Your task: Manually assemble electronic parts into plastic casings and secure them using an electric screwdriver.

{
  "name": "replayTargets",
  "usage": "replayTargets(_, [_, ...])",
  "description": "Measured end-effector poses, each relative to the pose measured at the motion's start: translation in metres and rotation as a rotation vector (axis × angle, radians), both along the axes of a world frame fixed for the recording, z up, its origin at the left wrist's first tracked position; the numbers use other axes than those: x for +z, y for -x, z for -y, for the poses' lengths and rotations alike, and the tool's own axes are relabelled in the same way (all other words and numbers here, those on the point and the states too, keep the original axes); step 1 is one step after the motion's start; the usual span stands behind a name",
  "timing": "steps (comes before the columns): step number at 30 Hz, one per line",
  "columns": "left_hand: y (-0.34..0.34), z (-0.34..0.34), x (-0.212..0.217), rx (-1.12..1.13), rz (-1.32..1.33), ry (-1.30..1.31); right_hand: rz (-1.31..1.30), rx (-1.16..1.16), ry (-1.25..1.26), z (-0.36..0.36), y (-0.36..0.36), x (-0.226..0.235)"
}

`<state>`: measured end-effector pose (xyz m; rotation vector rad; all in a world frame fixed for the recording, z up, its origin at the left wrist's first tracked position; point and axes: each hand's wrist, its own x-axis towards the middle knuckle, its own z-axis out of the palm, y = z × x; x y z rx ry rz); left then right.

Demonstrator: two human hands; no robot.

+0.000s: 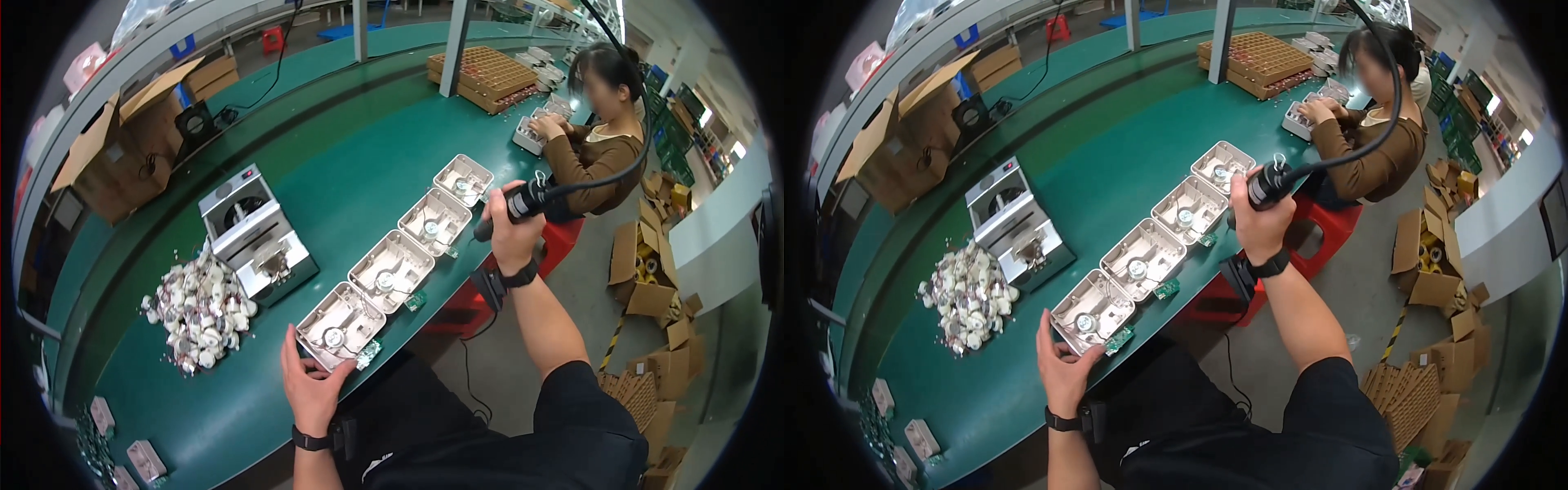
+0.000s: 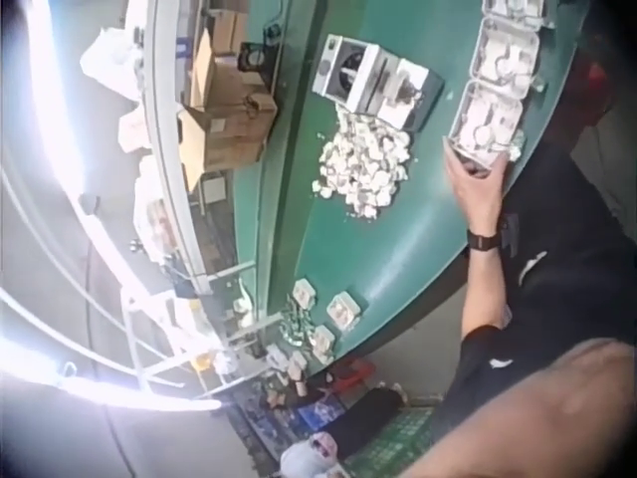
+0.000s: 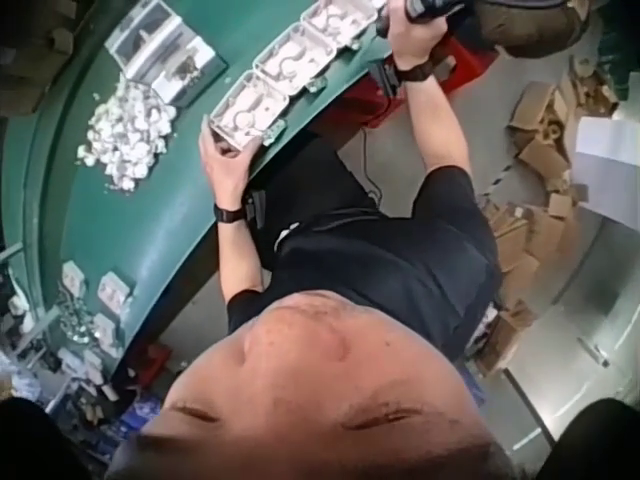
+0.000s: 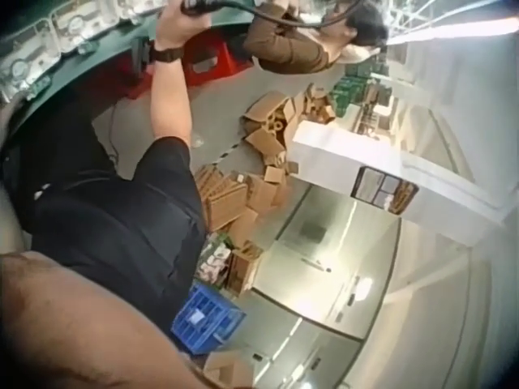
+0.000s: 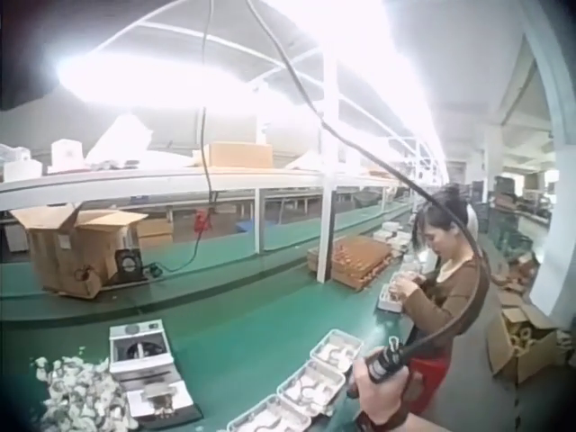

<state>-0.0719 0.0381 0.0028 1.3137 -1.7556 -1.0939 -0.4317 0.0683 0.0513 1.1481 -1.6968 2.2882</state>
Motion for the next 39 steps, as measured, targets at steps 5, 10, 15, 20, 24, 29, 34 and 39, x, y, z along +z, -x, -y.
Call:
replayTargets(5, [0.054,0.009,0.007,-0.043,0.075,0.047,-0.060,-0.075,0.050,0.007,0.056,-0.007])
replayTargets(10, [0.098,0.036,0.002,-0.074,0.112,0.145,-0.036,-0.050,0.057,0.025,0.092,-0.003])
replayTargets(15, [0.121,0.079,-0.042,-0.126,0.020,0.419,-0.329,-0.419,-0.156,0.052,0.143,-0.021])
replayTargets(20, [0.152,0.074,-0.009,-0.184,-0.017,0.221,-0.420,-0.458,-0.059,0.033,0.179,-0.004])
replayTargets(24, [0.144,0.077,-0.017,-0.153,-0.040,0.192,-0.306,-0.252,-0.074,0.036,0.131,0.014])
replayTargets(29, [0.144,0.070,-0.024,-0.192,-0.072,0.210,-0.206,-0.039,0.039,0.025,0.060,0.053])
replayTargets(34, [0.144,0.059,-0.021,-0.184,-0.108,0.289,0.250,0.473,0.106,0.044,0.007,0.090])
replayTargets(39, [0.029,0.033,-0.006,-0.103,0.031,0.316,0.323,0.694,-0.247,0.123,-0.086,0.110])
